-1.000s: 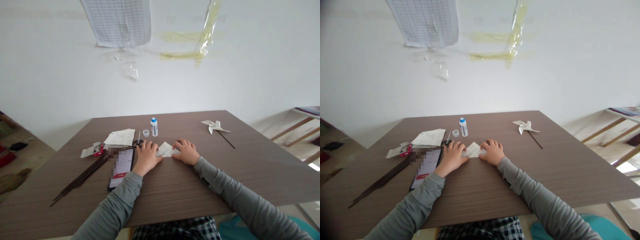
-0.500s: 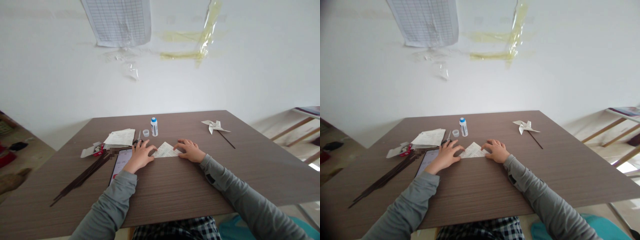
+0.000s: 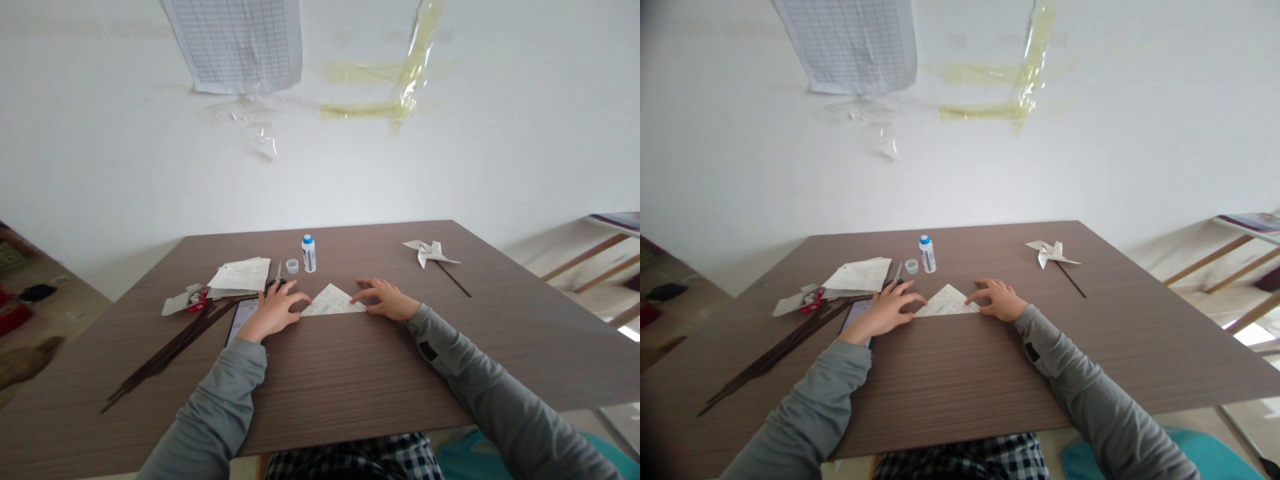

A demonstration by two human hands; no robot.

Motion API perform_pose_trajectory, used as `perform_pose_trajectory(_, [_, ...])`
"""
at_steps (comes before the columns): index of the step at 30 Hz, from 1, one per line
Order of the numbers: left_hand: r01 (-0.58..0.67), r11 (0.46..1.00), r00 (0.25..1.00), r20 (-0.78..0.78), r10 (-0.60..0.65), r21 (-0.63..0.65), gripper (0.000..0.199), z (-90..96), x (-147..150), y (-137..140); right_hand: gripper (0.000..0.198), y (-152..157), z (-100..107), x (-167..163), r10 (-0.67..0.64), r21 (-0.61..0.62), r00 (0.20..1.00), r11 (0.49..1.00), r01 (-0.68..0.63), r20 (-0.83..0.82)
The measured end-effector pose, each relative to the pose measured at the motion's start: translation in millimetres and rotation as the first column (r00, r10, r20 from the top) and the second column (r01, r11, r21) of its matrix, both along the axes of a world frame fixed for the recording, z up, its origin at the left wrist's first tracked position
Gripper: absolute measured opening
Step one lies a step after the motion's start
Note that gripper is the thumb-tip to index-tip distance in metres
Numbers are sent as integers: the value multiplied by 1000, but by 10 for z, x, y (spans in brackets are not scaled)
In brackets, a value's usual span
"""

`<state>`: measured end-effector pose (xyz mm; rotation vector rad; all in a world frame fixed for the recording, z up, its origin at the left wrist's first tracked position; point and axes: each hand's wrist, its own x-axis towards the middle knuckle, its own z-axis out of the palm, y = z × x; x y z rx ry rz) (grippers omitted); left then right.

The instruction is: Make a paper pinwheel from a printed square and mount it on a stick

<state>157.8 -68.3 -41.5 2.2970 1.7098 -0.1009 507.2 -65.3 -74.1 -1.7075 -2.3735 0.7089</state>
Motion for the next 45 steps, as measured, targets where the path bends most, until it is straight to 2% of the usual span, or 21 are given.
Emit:
perform_pose_trajectory(10, [27,1000,999,-27,-28,-16,66,13,-67,20,59,100,-97,158,55,5,995,998,-55,-80])
perform_pose_trajectory(16, [16,1000,1000,-8,-16,26,68,-13,-42,-9,55,104,-104,195,75,6,993,997,-75,-87])
perform_pose_trajectory(22, [-25,999,1000,-3,25,36,49,-13,45,-54,36,55,-105,109,8,29,997,1000,-6,-77])
perform_pose_trajectory(28, [-30,996,999,28,28,89,37,-58,95,-52,46,-28,-207,-69,-77,152,996,985,81,-35])
perform_pose_trajectory(34, [-15,996,999,42,11,90,53,-129,74,-15,39,-10,-268,-115,-60,186,996,980,71,-61])
perform_pose_trajectory(45, [-3,998,1000,23,1,62,51,-82,105,-51,38,-25,-201,-149,-86,200,994,975,98,-72])
